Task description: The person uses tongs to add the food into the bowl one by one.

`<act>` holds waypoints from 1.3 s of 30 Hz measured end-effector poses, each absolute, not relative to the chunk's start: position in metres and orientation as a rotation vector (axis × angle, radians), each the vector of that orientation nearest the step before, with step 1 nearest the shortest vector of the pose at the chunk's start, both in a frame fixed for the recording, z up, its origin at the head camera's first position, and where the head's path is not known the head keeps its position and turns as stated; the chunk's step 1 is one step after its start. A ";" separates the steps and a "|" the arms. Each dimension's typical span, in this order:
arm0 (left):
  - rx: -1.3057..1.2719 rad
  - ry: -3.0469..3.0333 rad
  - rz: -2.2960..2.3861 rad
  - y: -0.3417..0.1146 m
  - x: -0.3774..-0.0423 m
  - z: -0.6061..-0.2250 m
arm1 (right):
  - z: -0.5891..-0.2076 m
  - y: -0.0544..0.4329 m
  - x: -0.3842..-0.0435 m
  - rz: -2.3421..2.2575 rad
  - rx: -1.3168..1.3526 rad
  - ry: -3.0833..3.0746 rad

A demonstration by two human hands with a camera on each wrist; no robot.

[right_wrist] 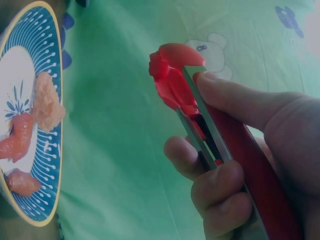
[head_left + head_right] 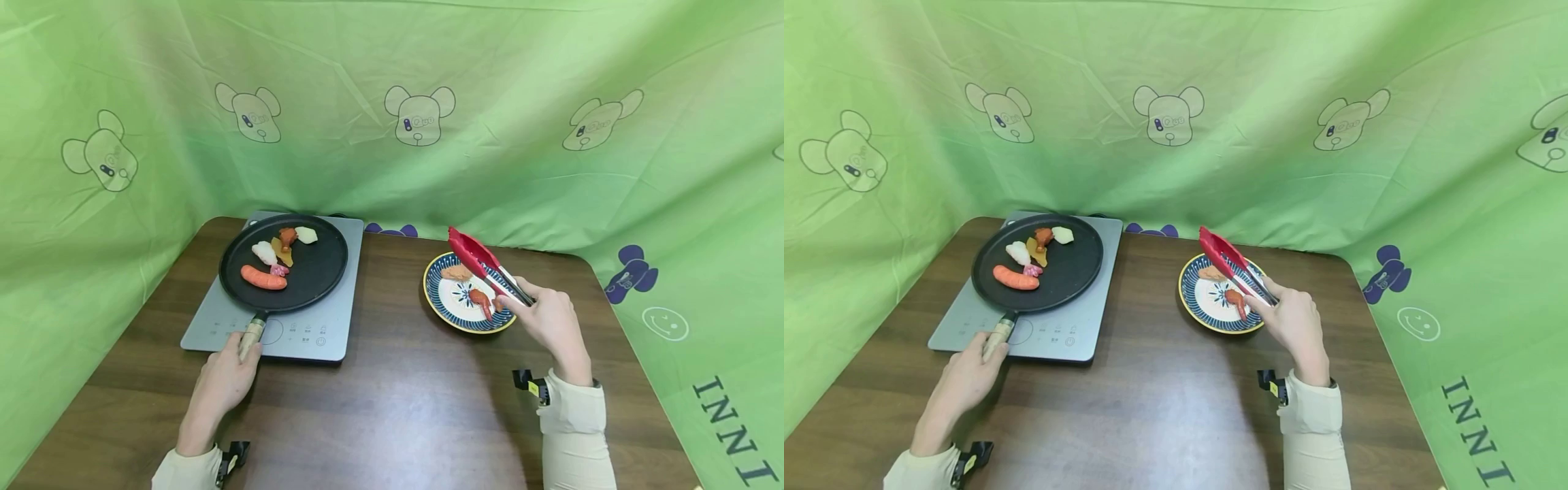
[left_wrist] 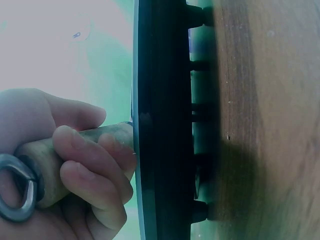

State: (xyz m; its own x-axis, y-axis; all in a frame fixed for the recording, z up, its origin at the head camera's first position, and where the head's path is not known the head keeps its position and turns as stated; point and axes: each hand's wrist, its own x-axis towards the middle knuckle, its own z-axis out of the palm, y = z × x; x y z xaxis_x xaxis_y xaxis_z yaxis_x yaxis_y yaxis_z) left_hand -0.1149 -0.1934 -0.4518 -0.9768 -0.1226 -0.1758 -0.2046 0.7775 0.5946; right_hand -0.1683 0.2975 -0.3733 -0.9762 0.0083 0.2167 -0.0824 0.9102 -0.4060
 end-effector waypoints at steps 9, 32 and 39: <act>-0.261 2.847 0.969 -0.193 -0.115 -0.450 | -0.373 0.292 -0.169 0.635 0.039 -2.882; -0.265 2.834 0.973 -0.193 -0.114 -0.453 | -0.385 0.265 -0.173 0.676 0.183 -2.821; -0.264 2.836 0.971 -0.194 -0.114 -0.452 | -0.388 0.261 -0.176 0.677 0.193 -2.817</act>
State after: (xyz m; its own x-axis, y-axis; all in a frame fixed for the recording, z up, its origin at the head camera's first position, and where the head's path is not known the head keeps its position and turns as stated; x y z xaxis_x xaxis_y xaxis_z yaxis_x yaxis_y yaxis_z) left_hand -0.1142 -0.1936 -0.4523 -0.9759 -0.1219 -0.1810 -0.2072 0.7774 0.5938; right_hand -0.1763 0.2607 -0.3877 -0.9631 -0.0721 0.2594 -0.1821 0.8842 -0.4302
